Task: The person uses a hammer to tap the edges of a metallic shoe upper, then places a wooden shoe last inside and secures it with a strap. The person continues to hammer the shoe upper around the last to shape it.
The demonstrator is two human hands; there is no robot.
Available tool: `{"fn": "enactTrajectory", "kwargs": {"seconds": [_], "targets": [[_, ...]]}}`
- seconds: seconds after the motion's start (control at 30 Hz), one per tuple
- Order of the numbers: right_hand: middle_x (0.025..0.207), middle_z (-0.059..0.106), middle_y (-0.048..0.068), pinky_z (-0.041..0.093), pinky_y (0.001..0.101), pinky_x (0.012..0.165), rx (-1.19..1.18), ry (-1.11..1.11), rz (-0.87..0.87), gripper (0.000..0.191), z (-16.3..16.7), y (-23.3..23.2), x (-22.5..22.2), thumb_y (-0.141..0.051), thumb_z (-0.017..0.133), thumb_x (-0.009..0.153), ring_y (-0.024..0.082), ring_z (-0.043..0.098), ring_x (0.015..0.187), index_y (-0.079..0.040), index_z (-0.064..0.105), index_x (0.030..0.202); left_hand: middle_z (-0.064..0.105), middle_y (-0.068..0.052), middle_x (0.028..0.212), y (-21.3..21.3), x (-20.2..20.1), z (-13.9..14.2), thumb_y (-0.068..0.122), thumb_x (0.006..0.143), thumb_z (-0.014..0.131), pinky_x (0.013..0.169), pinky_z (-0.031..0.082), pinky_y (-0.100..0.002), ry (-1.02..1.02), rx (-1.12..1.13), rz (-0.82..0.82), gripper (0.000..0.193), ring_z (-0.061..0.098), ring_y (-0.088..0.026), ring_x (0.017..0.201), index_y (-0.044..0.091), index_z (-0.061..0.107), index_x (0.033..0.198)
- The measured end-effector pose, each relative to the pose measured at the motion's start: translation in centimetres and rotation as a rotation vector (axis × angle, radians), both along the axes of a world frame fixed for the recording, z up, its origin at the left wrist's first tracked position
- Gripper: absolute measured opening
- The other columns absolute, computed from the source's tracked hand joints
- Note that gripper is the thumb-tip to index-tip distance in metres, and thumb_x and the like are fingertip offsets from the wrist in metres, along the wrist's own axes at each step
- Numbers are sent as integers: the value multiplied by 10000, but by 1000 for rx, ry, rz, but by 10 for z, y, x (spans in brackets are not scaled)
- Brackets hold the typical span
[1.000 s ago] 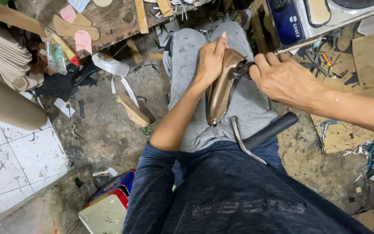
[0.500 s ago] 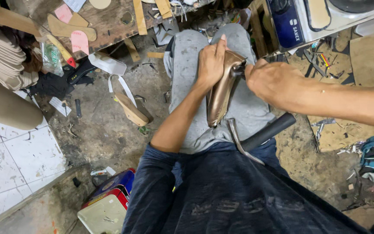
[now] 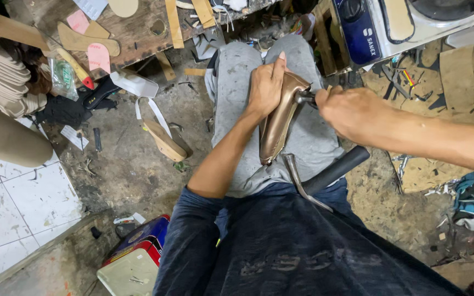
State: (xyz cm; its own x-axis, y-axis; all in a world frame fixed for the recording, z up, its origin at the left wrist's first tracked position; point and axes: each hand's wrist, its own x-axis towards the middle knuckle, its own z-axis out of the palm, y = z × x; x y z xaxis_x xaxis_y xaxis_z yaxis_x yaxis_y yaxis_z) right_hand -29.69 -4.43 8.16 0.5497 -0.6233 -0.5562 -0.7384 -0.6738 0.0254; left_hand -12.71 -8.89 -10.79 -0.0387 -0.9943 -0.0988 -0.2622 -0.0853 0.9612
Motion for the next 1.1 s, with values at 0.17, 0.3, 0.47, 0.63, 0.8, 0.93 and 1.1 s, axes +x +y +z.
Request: {"fn": "enactTrajectory", "kwargs": {"seconds": [0.17, 0.3, 0.47, 0.63, 0.8, 0.93, 1.1], "targets": [[876, 711, 222, 598, 389, 663, 212, 80, -117, 170, -12, -11, 9, 67, 473, 891, 312, 761, 753, 106, 560, 1032, 682, -187, 641, 2, 0, -1, 469, 1047, 454, 665, 548, -405, 37, -11, 52, 628, 692, -279, 602, -29, 742, 794], [943, 680, 284, 613, 443, 644, -57, -77, 73, 212, -2, -12, -7, -26, 538, 860, 376, 744, 778, 106, 563, 1024, 692, -166, 635, -1, 2, 3, 468, 1047, 450, 656, 550, -396, 108, -47, 13, 628, 688, -249, 606, -23, 745, 791], [912, 684, 260, 598, 460, 635, -16, -123, 20, 208, 1, -9, -21, -90, 524, 932, 379, 744, 772, 77, 557, 1052, 655, -180, 611, -1, 1, 4, 473, 1048, 439, 633, 528, -408, -2, 9, 11, 625, 663, -249, 573, -13, 752, 808], [836, 702, 256, 602, 424, 654, 155, -155, -111, 196, -16, -12, -11, 13, 518, 866, 363, 750, 774, 112, 566, 1028, 660, -176, 618, 1, -4, -2, 479, 1044, 444, 626, 534, -404, 17, -46, 4, 632, 678, -237, 562, -11, 759, 799], [849, 672, 235, 589, 403, 610, 195, 7, -108, 210, -19, -18, -5, 73, 484, 872, 333, 723, 729, 123, 534, 1070, 689, -147, 615, -1, 0, -1, 485, 1055, 430, 644, 556, -389, 120, 1, 21, 653, 675, -231, 574, -18, 744, 781], [906, 633, 308, 598, 429, 553, 86, -221, -55, 193, -8, -16, -21, -18, 507, 927, 372, 719, 658, 126, 537, 1052, 691, -159, 622, -2, 3, 2, 491, 1049, 444, 644, 548, -399, 112, -1, -1, 651, 675, -259, 601, -23, 755, 799], [892, 673, 299, 573, 486, 655, 168, -238, -148, 283, -11, -12, -28, -161, 575, 945, 422, 714, 742, 86, 537, 1080, 644, -184, 591, 0, -1, 0, 497, 1041, 436, 637, 535, -405, 21, 4, 15, 652, 661, -264, 551, -23, 751, 806]]}}
